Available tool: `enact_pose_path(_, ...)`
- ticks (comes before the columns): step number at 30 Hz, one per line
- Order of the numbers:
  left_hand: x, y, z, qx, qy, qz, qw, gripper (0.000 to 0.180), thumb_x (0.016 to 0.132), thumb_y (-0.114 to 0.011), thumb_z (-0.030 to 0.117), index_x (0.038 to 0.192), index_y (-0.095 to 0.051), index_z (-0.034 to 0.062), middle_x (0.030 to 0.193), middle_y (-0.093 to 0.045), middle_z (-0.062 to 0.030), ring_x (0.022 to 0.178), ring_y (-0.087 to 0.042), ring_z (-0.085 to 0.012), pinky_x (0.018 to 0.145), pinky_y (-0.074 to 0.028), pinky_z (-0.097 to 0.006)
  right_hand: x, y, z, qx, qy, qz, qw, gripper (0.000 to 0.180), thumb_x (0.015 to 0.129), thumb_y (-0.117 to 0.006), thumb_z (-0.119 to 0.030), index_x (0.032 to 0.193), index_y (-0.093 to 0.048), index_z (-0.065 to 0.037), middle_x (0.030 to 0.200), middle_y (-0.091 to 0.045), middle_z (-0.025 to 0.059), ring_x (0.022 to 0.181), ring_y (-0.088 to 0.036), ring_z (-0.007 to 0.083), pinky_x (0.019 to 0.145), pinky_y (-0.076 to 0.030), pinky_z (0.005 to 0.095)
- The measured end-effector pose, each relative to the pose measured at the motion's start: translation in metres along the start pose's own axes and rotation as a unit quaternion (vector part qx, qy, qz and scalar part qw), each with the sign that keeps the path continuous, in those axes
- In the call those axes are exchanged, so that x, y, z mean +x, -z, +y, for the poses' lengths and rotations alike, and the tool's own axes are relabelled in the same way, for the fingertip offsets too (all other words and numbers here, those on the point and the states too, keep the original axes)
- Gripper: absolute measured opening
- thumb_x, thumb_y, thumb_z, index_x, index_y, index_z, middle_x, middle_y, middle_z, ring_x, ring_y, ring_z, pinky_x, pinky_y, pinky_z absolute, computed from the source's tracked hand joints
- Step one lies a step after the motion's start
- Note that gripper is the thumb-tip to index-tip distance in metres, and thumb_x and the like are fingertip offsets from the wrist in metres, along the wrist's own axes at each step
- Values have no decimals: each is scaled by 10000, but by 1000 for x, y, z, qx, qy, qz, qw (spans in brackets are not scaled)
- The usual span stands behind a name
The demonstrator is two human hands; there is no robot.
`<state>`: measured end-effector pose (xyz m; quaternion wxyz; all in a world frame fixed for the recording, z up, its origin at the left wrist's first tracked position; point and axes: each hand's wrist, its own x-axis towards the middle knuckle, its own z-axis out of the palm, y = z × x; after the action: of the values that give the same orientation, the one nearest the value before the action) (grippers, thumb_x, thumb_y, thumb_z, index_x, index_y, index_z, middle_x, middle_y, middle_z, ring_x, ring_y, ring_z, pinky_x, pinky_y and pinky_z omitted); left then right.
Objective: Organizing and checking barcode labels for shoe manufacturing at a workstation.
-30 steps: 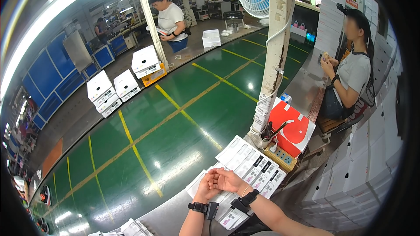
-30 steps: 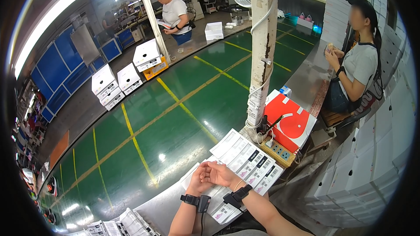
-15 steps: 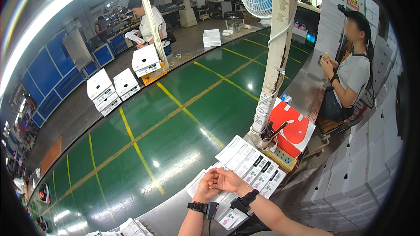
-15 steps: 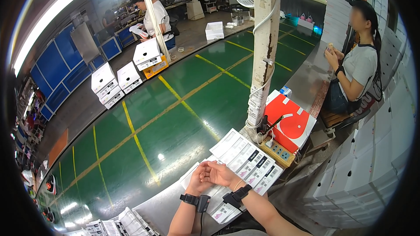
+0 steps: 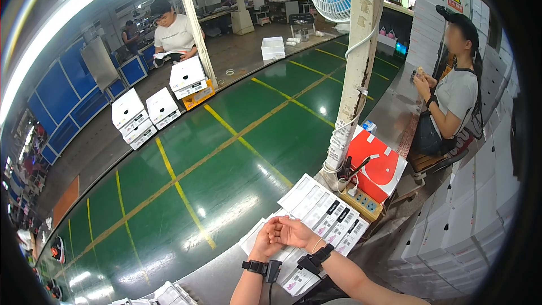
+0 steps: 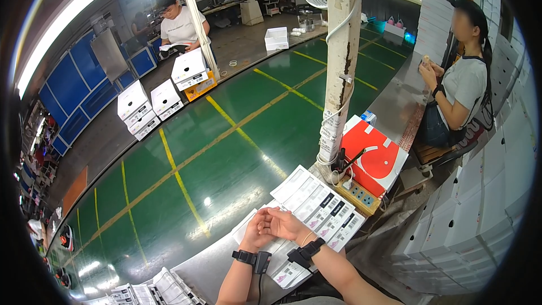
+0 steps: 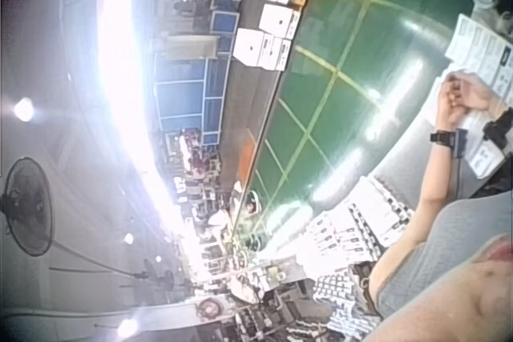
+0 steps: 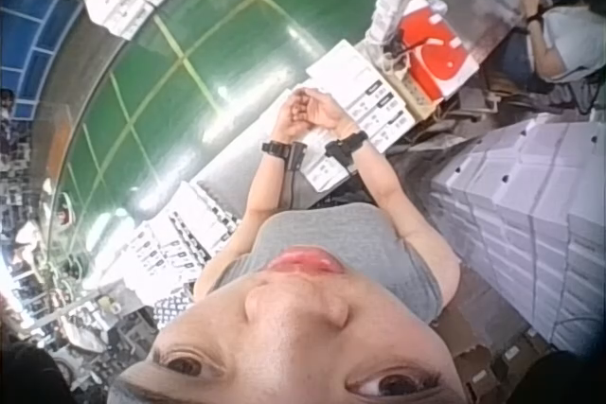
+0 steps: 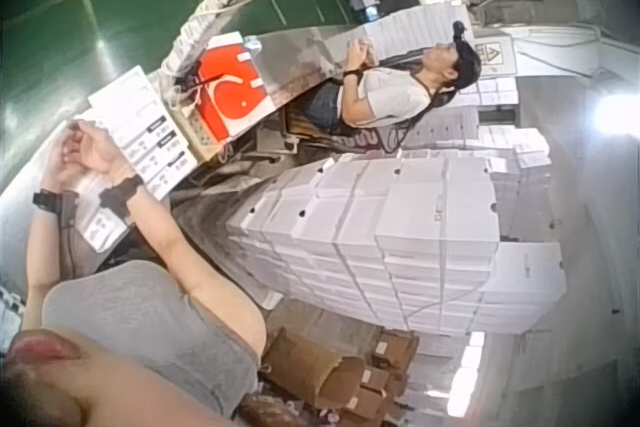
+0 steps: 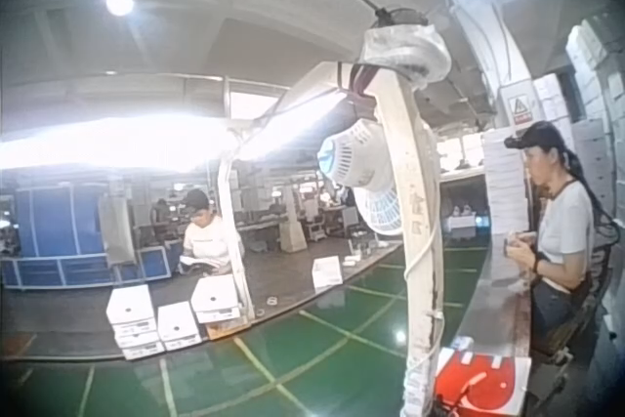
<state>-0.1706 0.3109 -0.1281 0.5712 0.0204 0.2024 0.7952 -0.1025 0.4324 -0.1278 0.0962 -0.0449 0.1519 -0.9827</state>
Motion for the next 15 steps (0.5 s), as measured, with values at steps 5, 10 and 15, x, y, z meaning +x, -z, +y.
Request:
enact_pose_path(5,4,13,-2,1,9,11,1000,434,864,-478,204,1236,-501,-19,1231,-541,-204,1196,-498,-302,1055,-343,-452,0,-4,0,-13,-3,25,1000,316,995,-384,-235,1161,-519,-3,1026,-608,151,922,-599,252,868,-480,390)
enact_pose_path(10,6,24,-5,9,2,27,1000,434,871,-471,208,1240,-497,-18,1308,-475,-253,1238,-456,-336,1068,-320,-474,1,0,0,-2,-5,-4,1000,355,988,-387,-238,1187,-503,33,1072,-604,164,947,-596,272,911,-466,407)
enact_pose_path(15,6,22,-4,19,6,25,999,431,872,-473,214,1236,-501,-15,1303,-479,-249,1238,-455,-336,1071,-315,-476,1,1,2,-4,-3,-6,1000,356,988,-387,-240,1184,-508,32,1067,-605,163,945,-598,270,904,-470,404)
